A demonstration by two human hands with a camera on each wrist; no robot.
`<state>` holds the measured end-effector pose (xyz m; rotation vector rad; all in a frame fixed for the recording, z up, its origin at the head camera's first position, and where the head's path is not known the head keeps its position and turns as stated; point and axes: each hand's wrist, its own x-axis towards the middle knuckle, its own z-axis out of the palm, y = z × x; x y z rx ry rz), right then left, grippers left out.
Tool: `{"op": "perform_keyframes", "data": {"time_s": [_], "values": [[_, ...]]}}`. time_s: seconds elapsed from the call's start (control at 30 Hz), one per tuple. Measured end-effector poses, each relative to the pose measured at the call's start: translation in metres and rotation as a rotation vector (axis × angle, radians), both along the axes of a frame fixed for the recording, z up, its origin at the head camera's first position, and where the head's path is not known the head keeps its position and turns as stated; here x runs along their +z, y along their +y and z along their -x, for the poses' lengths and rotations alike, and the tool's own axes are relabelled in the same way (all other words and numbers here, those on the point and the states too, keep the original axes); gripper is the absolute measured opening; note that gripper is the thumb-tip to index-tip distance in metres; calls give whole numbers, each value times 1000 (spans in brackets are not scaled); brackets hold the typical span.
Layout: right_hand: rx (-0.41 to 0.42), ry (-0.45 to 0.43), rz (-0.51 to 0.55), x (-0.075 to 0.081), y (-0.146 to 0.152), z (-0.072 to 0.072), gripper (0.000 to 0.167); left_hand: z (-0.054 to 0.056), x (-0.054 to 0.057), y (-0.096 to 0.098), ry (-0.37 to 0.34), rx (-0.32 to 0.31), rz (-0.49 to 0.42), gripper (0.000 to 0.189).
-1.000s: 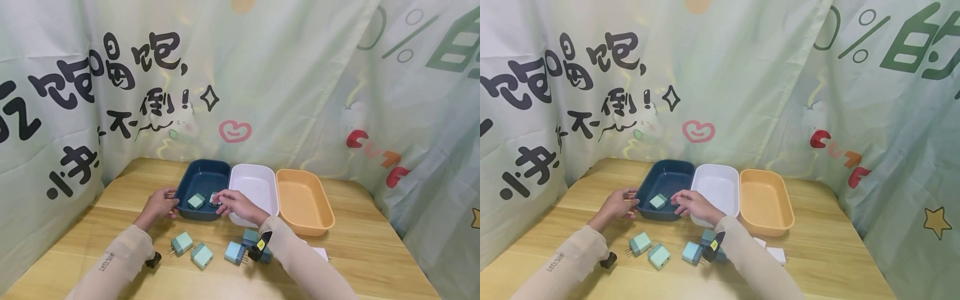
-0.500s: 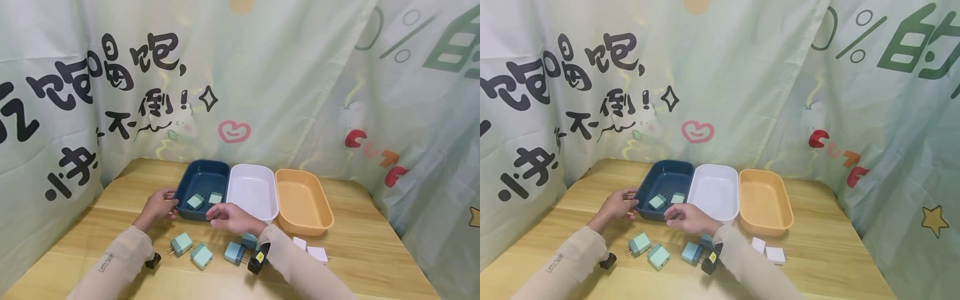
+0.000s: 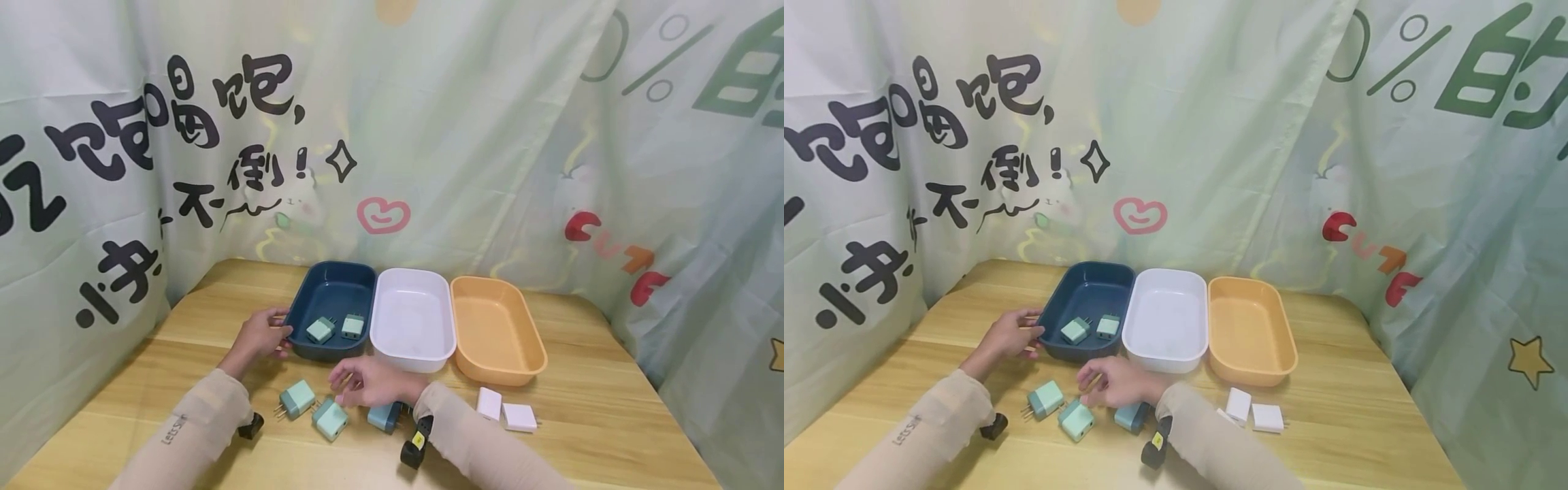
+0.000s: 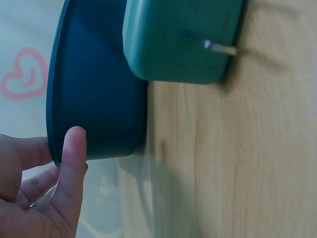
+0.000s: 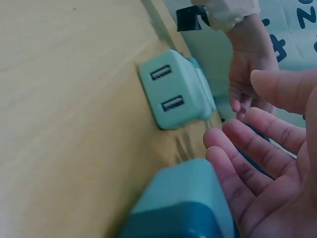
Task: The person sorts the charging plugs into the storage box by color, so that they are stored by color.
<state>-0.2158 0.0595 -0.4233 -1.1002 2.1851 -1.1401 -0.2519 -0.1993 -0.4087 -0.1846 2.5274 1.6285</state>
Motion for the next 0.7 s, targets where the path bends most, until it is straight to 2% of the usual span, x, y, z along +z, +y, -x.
{"op": "perform_keyframes", "data": {"time_s": [0.23, 0.37, 0.5, 0.7], "values": [[21, 5, -18, -8, -4, -5, 35, 0, 0, 0, 5, 0, 7, 48], [24, 10, -71, -11, -5, -6, 44, 0, 1, 0, -3, 1, 9, 48], [40, 51, -122, -14, -6, -5, 51, 0, 2, 1, -6, 5, 6, 48], [54, 80, -131, -9, -6, -6, 54, 0, 2, 1, -5, 10, -5, 48]]}}
